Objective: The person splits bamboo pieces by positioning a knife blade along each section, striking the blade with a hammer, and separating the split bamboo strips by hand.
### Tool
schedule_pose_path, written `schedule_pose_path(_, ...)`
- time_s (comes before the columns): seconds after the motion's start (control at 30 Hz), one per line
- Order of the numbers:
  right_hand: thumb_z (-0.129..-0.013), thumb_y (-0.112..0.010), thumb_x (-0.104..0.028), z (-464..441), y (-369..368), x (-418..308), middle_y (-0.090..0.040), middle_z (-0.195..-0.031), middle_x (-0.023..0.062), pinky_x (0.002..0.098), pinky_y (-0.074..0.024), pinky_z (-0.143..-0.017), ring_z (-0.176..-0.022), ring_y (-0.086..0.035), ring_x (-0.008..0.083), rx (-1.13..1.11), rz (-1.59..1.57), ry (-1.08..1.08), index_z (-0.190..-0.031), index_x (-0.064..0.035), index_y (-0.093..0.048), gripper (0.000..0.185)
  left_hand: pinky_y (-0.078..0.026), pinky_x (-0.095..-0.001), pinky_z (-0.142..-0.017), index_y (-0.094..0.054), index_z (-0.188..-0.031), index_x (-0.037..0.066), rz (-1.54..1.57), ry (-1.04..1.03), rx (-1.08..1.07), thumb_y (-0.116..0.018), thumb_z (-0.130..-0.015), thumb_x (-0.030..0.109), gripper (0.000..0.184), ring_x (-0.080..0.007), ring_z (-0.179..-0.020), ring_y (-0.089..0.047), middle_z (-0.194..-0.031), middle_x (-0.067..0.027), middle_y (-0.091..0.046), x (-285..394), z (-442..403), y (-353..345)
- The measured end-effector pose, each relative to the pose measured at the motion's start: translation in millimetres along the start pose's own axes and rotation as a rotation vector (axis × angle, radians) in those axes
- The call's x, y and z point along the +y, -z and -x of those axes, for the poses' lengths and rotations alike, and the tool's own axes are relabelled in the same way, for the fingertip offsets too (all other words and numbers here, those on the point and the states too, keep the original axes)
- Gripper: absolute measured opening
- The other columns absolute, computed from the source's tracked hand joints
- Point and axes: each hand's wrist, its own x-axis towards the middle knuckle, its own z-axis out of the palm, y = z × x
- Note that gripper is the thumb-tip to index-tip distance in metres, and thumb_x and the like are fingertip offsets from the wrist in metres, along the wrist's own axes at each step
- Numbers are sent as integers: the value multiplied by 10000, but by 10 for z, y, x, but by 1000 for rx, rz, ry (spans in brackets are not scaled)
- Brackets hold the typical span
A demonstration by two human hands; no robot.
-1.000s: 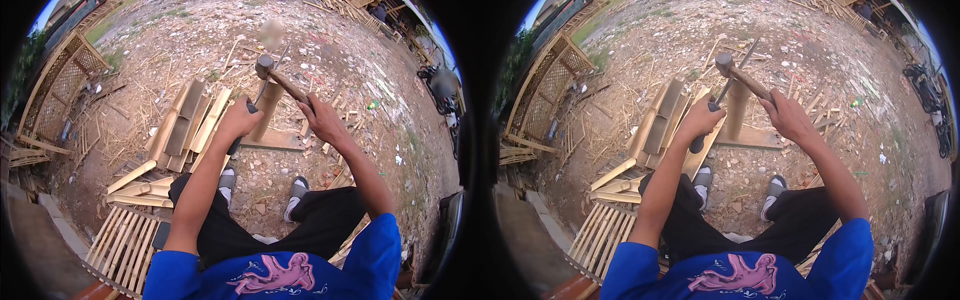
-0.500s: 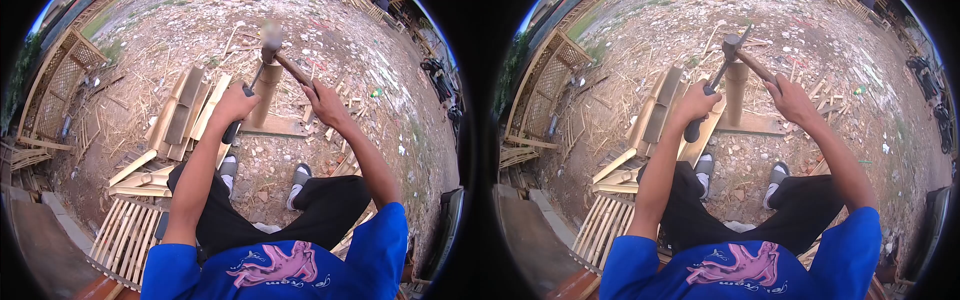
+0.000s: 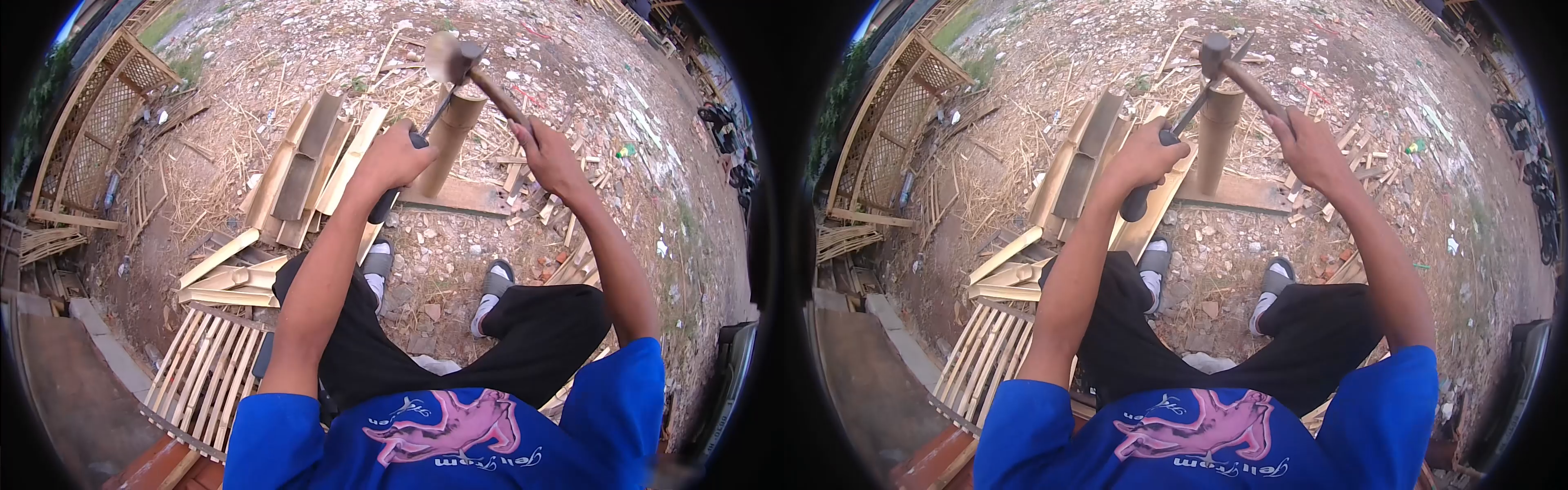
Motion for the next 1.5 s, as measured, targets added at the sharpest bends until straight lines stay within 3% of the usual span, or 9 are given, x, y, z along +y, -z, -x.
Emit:
schedule_pose_path(0.17, -1018, -438, -502, -34, 140, -90, -599, -785, 193, 459, -432, -681, -699, -560, 322, -39, -30, -34, -946, 25, -565, 547, -490, -325, -471, -557, -1090, -16, -38, 9, -17, -653, -806, 296, 433, -156, -500, -582, -686, -81, -595, 4, 13, 14)
schedule_pose_path(0.47, -991, -474, -577, -351, 392, -55, -422, -574, -52, 238, -304, -389, -431, -390, 58, 385, -628, 82, -964, -23, -581, 565, -502, -323, -502, -578, -1043, -11, -34, 23, -17, -654, -799, 321, 419, -162, -520, -600, -708, -91, -618, 64, 62, 69)
schedule_pose_path(0.57, -1004, -399, -590, -294, -54, 387, -552, -705, 125, 428, -431, -655, -681, -539, 250, -6, 73, -9, -931, 25, -597, 651, -499, -323, -496, -578, -1042, -15, -37, 25, -19, -656, -801, 316, 417, -162, -523, -597, -705, -91, -612, 68, 67, 55)
schedule_pose_path(0.67, -997, -419, -591, -302, 180, 194, -571, -720, 150, 442, -428, -671, -673, -529, 279, -25, -25, -89, -941, 24, -599, 643, -491, -321, -484, -577, -1041, -19, -47, 22, -9, -659, -807, 299, 403, -162, -515, -586, -694, -89, -600, 74, 49, 36)
schedule_pose_path(0.93, -978, -471, -609, -449, 854, 57, -398, -547, -62, 201, -288, -380, -402, -358, 26, 311, -573, 79, -792, -88, -498, 554, -475, -320, -463, -568, -1064, -21, -70, -18, -39, -655, -815, 297, 413, -144, -478, -553, -663, -74, -573, -56, -83, -98)
schedule_pose_path(1.03, -981, -452, -620, -374, 294, 451, -411, -561, -49, 231, -315, -413, -438, -384, 49, 258, -703, -64, -754, -84, -484, 582, -552, -384, -626, -588, -1022, -52, -95, 17, -48, -672, -766, 333, 469, -272, -634, -682, -805, -195, -675, 53, 14, 0)
schedule_pose_path(1.13, -974, -447, -618, -197, -11, 563, -565, -729, 155, 449, -419, -668, -680, -532, 293, -62, 10, -104, -950, 29, -602, 666, -549, -376, -610, -581, -1026, -58, -110, 35, -104, -675, -768, 335, 479, -257, -606, -670, -801, -184, -672, 76, -54, 30)
schedule_pose_path(1.37, -960, -464, -649, -295, 581, 249, -457, -654, 7, 320, -367, -572, -617, -455, 125, 177, -188, -96, -1043, 4, -639, 681, -496, -317, -509, -600, -1041, -37, -100, 30, -54, -662, -797, 288, 411, -162, -528, -590, -671, -74, -600, 79, 6, 26)
schedule_pose_path(1.5, -974, -475, -613, -350, 699, 287, -400, -556, -58, 208, -308, -398, -431, -383, 34, 348, -669, 52, -810, -94, -509, 545, -490, -316, -494, -590, -1040, -45, -78, 7, -72, -659, -804, 268, 399, -153, -518, -579, -655, -72, -584, -3, -66, -20)
